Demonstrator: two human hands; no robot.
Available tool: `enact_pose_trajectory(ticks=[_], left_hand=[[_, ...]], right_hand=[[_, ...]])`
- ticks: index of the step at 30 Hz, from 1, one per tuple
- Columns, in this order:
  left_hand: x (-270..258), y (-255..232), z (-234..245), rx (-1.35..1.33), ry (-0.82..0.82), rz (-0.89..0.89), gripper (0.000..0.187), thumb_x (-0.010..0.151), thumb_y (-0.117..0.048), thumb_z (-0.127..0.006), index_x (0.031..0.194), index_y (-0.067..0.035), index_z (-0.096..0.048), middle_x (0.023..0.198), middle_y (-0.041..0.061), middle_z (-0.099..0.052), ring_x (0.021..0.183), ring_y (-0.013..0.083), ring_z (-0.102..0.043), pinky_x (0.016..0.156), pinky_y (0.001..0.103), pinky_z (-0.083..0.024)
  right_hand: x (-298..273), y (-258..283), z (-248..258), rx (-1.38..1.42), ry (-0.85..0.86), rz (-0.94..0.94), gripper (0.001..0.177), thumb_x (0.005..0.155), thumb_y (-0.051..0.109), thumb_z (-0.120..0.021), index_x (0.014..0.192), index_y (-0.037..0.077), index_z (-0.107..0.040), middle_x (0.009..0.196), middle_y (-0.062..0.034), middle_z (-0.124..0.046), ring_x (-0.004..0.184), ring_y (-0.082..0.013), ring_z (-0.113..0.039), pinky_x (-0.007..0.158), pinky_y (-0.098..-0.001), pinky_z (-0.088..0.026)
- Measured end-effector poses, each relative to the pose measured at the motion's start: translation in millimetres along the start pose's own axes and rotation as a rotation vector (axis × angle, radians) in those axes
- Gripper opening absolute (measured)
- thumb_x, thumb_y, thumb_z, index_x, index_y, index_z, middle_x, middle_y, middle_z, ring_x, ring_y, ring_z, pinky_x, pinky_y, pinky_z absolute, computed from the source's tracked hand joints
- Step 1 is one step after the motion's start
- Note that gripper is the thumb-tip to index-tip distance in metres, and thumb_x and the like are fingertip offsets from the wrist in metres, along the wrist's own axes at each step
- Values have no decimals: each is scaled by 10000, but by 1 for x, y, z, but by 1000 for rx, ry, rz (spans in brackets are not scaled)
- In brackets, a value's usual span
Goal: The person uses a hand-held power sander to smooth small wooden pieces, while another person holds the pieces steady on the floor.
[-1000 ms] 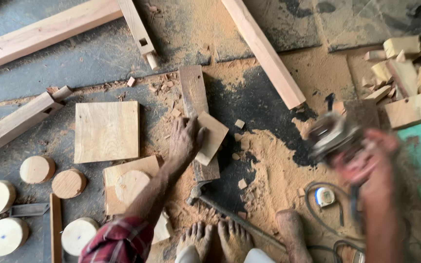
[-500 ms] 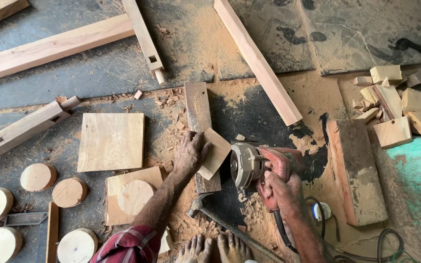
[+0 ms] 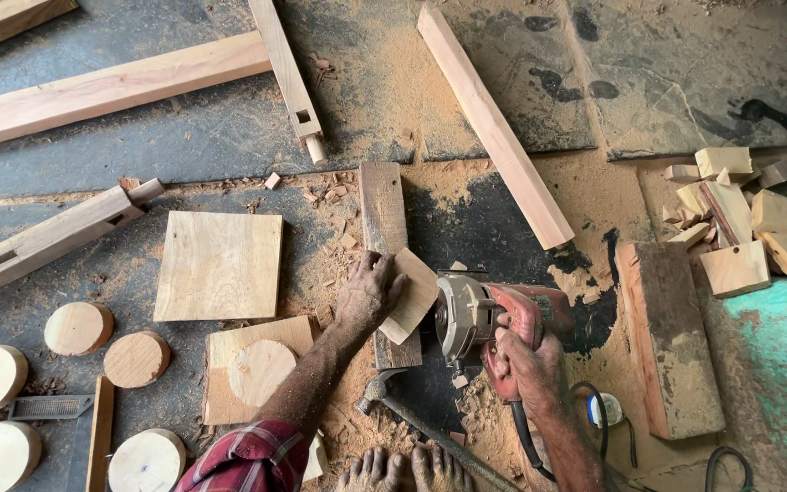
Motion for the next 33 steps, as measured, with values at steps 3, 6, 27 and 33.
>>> enact_pose_trajectory(ticks=[3,6,27,33], left_hand=[[0,-2,5,5,-46,-58,542,1036,-456,-573,1402,-55,-575,1256,189,-575,1135,356,-613,984,464,-534],[-4,-5,13,-91,-71,-70,540,1027,-415,-567,1423,-48,-560,1273,205,-567,1142,381,-613,951,470,-542],[6,10,0,240,-232,-502,260,973,-331,-644,1203,-213,-611,1309,71,-602,1218,322,-607,1055,423,-537],[8,2,18,-201,35,-76,462,974,-325,-644,1351,-70,-565,1261,171,-564,1168,345,-570,942,431,-533]], right_hand=[[6,-10,5,-8,6,-3,265,909,78,-634,1153,-22,-605,687,-54,-574,553,-120,-564,514,-305,-499],[11,-16,8,-32,33,10,271,912,86,-644,1156,-25,-605,669,-69,-561,543,-125,-567,507,-316,-517],[24,-3,-4,2,19,31,233,918,97,-646,1121,-13,-623,696,-47,-586,556,-121,-559,495,-308,-488],[34,3,-10,-15,39,58,229,908,91,-640,1110,-14,-613,685,-44,-573,544,-115,-554,491,-301,-495]])
Point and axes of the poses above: each hand's wrist, its own x-axis towards the middle knuckle, its own z-axis out of the back of the hand, y = z × x, the point moved 2 cm from there along x, towards the middle knuckle
